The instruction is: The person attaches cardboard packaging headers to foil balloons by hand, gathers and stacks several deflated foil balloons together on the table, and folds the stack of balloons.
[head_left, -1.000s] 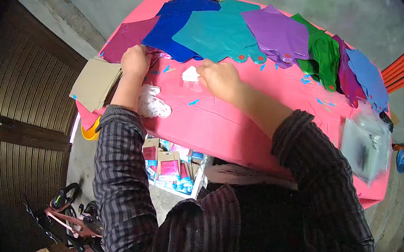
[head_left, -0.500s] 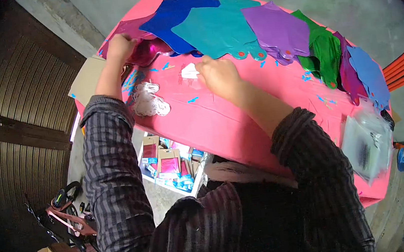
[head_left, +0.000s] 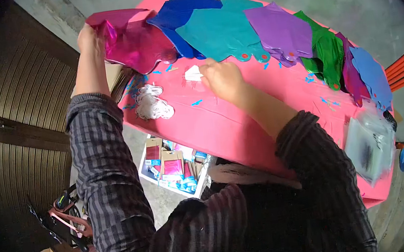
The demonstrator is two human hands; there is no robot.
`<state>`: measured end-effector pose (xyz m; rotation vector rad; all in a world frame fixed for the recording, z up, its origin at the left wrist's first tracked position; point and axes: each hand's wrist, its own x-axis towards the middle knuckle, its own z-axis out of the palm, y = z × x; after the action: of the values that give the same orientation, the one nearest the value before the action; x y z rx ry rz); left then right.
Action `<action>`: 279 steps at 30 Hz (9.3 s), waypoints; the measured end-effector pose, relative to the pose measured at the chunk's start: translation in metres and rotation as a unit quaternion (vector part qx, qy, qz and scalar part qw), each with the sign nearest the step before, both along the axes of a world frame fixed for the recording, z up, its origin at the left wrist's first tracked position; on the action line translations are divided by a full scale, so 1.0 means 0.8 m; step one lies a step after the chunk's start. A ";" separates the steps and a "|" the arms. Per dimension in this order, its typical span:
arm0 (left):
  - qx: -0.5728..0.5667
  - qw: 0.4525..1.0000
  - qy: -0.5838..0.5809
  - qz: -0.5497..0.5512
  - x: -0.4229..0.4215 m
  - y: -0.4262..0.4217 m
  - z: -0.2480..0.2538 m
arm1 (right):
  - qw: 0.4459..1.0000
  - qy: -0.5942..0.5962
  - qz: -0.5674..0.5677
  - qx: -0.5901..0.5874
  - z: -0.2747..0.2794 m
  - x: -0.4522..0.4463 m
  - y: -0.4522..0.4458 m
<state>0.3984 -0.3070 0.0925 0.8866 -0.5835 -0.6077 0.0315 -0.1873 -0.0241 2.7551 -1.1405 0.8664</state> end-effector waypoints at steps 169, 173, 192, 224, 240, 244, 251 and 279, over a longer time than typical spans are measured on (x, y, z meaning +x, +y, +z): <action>-0.017 0.699 -0.710 0.079 -0.301 0.035 -0.030 | 0.969 -0.019 -0.245 -0.014 0.036 -0.244 0.167; -0.063 0.626 -0.777 0.040 -0.311 0.055 -0.041 | 0.986 -0.074 -0.149 0.019 0.081 -0.209 0.186; -0.093 0.576 -0.812 -0.030 -0.295 0.147 -0.046 | 0.993 -0.035 -0.105 0.033 0.093 -0.059 -0.028; 0.115 0.727 -0.668 0.109 -0.215 0.047 -0.074 | 0.996 0.088 -0.011 -0.006 0.061 -0.279 0.155; 0.016 0.597 -0.778 -0.195 -0.362 0.234 -0.137 | 0.967 0.008 -0.164 0.195 0.053 -0.303 0.208; 0.055 0.603 -0.777 -0.173 -0.364 0.252 -0.139 | 0.961 -0.010 -0.150 0.232 0.055 -0.291 0.219; 0.107 0.646 -0.739 -0.161 -0.367 0.256 -0.131 | 0.979 -0.050 -0.113 0.163 0.035 -0.284 0.206; 0.071 0.581 -0.807 -0.084 -0.373 0.255 -0.133 | 0.966 -0.050 -0.183 0.174 0.028 -0.287 0.213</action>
<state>0.0997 -0.1033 -0.0142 1.4161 -2.3307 0.2288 -0.1980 -0.0172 -0.0018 2.6255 -1.9079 0.8321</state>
